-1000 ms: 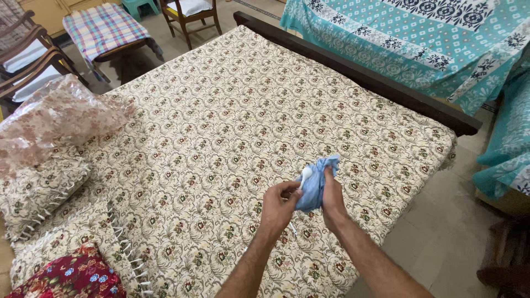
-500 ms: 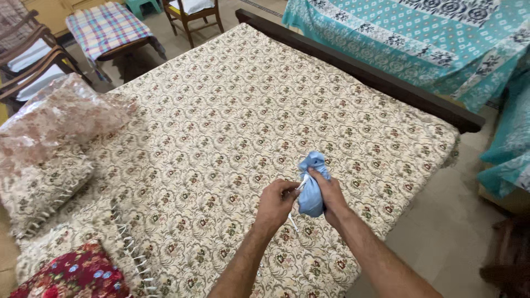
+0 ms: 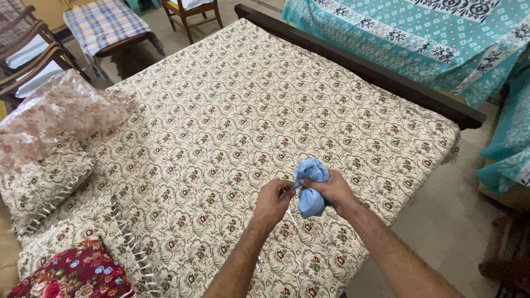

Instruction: The person removes small decorative objects and spoons from a wooden cabinet, places them on a bed, and wipes each item with a blue cloth before placing them back on the cabinet shelf.

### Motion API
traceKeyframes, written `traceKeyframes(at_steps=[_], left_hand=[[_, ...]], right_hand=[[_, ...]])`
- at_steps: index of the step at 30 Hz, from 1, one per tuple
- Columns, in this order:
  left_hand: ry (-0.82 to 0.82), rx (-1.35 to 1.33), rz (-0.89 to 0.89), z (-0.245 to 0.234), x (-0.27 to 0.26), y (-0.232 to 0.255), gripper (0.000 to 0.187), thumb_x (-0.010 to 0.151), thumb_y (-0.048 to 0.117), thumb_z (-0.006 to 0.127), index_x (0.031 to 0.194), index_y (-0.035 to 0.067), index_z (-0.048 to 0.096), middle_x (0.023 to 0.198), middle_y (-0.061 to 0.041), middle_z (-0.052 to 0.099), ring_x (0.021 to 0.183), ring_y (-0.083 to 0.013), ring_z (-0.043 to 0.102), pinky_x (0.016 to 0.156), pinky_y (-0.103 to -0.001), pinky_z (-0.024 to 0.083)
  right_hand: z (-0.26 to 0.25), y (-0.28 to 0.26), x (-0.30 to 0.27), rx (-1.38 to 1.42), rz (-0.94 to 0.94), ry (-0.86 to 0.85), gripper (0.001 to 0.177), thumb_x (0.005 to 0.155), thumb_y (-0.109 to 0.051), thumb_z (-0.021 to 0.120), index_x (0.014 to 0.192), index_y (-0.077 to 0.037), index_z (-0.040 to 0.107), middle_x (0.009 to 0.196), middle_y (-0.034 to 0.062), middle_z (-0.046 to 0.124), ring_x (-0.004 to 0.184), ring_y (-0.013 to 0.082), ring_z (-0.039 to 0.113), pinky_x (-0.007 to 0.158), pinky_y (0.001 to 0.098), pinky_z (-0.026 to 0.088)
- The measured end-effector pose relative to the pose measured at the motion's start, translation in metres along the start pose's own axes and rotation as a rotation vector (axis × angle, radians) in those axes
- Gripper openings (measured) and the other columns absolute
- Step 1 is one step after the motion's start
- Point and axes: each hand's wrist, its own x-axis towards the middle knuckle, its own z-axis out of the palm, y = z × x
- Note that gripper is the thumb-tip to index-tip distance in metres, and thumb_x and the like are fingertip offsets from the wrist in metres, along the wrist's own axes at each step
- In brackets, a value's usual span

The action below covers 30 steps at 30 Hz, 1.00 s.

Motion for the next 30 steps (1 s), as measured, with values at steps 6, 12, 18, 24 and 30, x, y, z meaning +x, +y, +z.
traceKeyframes(at_steps=[6, 12, 18, 24, 30], left_hand=[[-0.023, -0.014, -0.026, 0.000, -0.001, 0.007, 0.021, 0.093, 0.014, 0.072, 0.112, 0.012, 0.078, 0.103, -0.008, 0.075, 0.090, -0.0169, 0.071, 0.085, -0.032, 0.058], [-0.016, -0.239, -0.179, -0.009, 0.006, 0.022, 0.021, 0.095, 0.013, 0.069, 0.114, 0.010, 0.077, 0.096, -0.008, 0.078, 0.084, -0.0187, 0.068, 0.073, -0.033, 0.058], [0.124, -0.317, -0.149, -0.006, 0.009, 0.012, 0.024, 0.091, 0.009, 0.074, 0.114, 0.007, 0.078, 0.092, -0.009, 0.079, 0.079, -0.0150, 0.073, 0.070, -0.030, 0.062], [0.081, -0.357, -0.077, 0.003, 0.010, 0.006, 0.023, 0.089, 0.010, 0.075, 0.111, 0.004, 0.079, 0.091, -0.011, 0.081, 0.077, -0.0151, 0.075, 0.070, -0.030, 0.062], [0.040, -0.246, -0.147, -0.005, 0.007, 0.002, 0.021, 0.094, 0.017, 0.074, 0.112, 0.006, 0.078, 0.093, -0.009, 0.080, 0.079, -0.0148, 0.074, 0.075, -0.030, 0.061]], right_hand=[[-0.001, 0.023, 0.004, 0.128, -0.050, 0.131, 0.032, 0.092, -0.031, 0.079, 0.100, 0.000, 0.074, 0.082, 0.0070, 0.073, 0.064, 0.0142, 0.067, 0.060, 0.0324, 0.057], [-0.001, 0.041, 0.004, 0.725, 0.041, 0.066, 0.039, 0.105, -0.035, 0.066, 0.130, -0.006, 0.069, 0.103, 0.0024, 0.068, 0.079, 0.0084, 0.065, 0.068, 0.0282, 0.055], [0.025, -0.012, -0.026, 0.294, 0.163, 0.165, 0.040, 0.097, -0.044, 0.050, 0.133, -0.027, 0.049, 0.119, -0.0089, 0.065, 0.107, 0.0096, 0.066, 0.092, 0.0389, 0.056], [0.030, -0.004, -0.008, 0.353, 0.015, 0.113, 0.036, 0.096, -0.039, 0.070, 0.109, -0.006, 0.070, 0.089, 0.0019, 0.071, 0.076, 0.0149, 0.067, 0.068, 0.0319, 0.057], [0.028, 0.000, -0.001, 0.166, 0.060, 0.263, 0.038, 0.089, -0.039, 0.073, 0.100, -0.004, 0.066, 0.077, 0.0034, 0.066, 0.063, 0.0160, 0.066, 0.057, 0.0370, 0.059]])
